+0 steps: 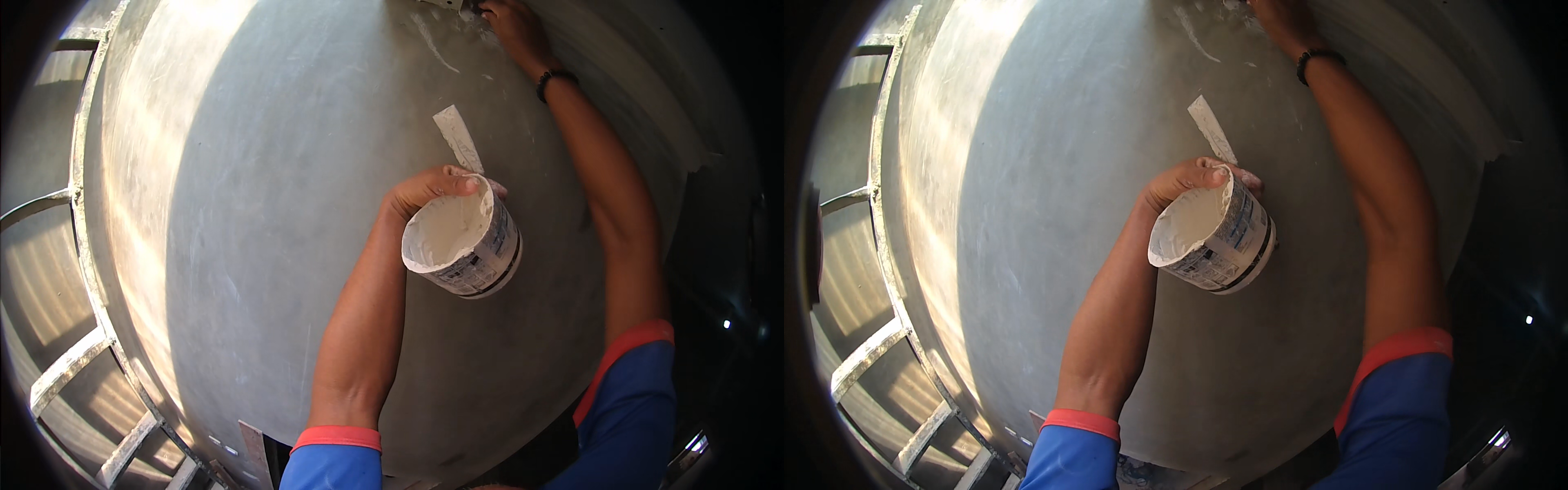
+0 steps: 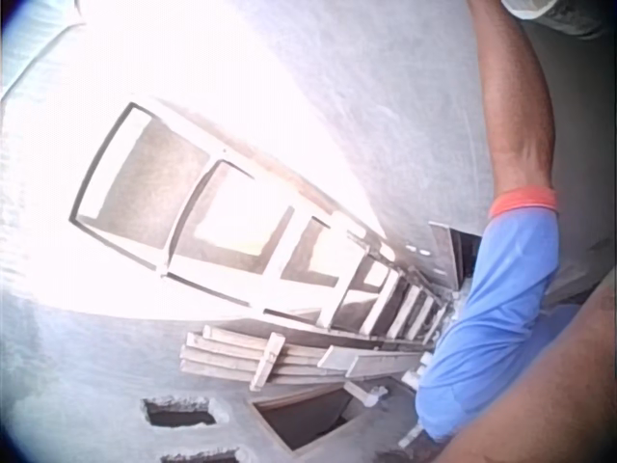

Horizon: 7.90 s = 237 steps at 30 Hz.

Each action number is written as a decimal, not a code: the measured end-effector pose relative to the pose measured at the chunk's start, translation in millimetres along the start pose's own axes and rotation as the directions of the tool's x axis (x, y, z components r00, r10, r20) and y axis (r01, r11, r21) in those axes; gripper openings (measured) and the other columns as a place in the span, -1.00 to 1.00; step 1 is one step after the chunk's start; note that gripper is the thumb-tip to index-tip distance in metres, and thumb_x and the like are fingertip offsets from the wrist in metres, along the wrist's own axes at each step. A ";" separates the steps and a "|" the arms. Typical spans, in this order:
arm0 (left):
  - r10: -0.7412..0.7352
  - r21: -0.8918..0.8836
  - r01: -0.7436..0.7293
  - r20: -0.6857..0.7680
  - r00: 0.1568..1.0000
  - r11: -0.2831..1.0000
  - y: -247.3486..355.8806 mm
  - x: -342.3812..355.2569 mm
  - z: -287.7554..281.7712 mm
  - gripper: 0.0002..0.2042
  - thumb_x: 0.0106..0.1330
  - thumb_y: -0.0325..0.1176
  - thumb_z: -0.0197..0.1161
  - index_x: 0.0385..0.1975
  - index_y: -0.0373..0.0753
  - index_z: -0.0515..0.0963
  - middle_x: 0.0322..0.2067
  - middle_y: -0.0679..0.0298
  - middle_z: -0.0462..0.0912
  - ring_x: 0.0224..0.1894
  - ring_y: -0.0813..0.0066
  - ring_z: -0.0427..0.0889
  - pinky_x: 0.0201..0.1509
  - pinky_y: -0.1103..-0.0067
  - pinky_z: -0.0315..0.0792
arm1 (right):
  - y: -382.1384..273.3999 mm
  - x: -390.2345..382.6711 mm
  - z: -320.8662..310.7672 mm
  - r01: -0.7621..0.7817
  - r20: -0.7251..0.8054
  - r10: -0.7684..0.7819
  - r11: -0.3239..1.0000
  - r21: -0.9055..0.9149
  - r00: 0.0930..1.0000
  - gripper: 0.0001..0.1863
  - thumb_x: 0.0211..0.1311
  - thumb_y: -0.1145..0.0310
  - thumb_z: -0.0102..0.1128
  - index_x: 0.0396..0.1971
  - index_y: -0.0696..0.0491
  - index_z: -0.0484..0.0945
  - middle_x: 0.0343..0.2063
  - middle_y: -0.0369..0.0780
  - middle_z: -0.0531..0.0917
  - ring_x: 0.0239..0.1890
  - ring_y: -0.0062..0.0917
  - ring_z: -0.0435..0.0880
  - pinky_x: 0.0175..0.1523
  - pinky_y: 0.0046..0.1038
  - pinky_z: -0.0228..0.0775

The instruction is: The person applies plaster to the corner and upper edges of a concrete wall using a hand scraper, taking material from a bucket.

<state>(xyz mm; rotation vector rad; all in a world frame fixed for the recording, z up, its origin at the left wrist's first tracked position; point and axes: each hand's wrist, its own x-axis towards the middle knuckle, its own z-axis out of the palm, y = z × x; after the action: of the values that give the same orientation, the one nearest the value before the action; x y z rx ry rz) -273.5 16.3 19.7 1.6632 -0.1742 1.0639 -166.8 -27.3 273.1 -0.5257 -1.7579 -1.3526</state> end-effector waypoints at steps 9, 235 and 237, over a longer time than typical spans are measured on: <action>-0.034 0.008 0.034 -0.010 0.999 0.999 -0.4 2.5 -1.8 -0.48 0.07 -0.13 0.47 -0.05 -0.37 0.59 -0.31 0.19 0.72 -0.26 0.46 0.68 -0.06 0.55 0.48 | 5.0 -4.8 -1.4 0.015 -0.070 -0.011 0.998 0.054 0.997 -0.77 0.29 0.49 0.01 -0.19 0.29 0.57 -0.14 0.03 0.57 -0.02 -0.16 0.52 0.11 -0.21 0.36; -0.062 -0.042 0.051 -0.339 0.939 0.998 -8.3 20.1 27.8 -0.82 0.22 -0.47 0.21 -0.26 -0.45 0.60 -0.33 0.03 0.68 -0.35 0.34 0.71 -0.28 0.53 0.64 | 12.3 12.9 18.1 -0.455 0.187 0.719 0.199 0.868 0.670 -0.69 0.20 0.41 0.14 -0.74 0.15 0.55 -0.73 -0.19 0.60 -0.67 -0.53 0.57 -0.48 -0.34 0.42; -0.058 -0.036 0.049 -0.323 0.944 0.998 -8.7 19.7 27.1 -0.81 0.20 -0.47 0.23 -0.25 -0.45 0.61 -0.32 0.02 0.68 -0.33 0.33 0.71 -0.26 0.52 0.64 | 11.3 15.7 24.2 -0.458 0.125 0.734 0.273 0.846 0.667 -0.71 0.20 0.42 0.14 -0.73 0.15 0.54 -0.73 -0.19 0.60 -0.66 -0.54 0.57 -0.47 -0.34 0.43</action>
<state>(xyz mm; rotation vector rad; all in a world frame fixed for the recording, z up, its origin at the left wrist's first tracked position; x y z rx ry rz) -241.9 4.7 27.7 1.4356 0.0710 1.2708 -175.9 -3.5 290.7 -0.3417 -1.4519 0.0733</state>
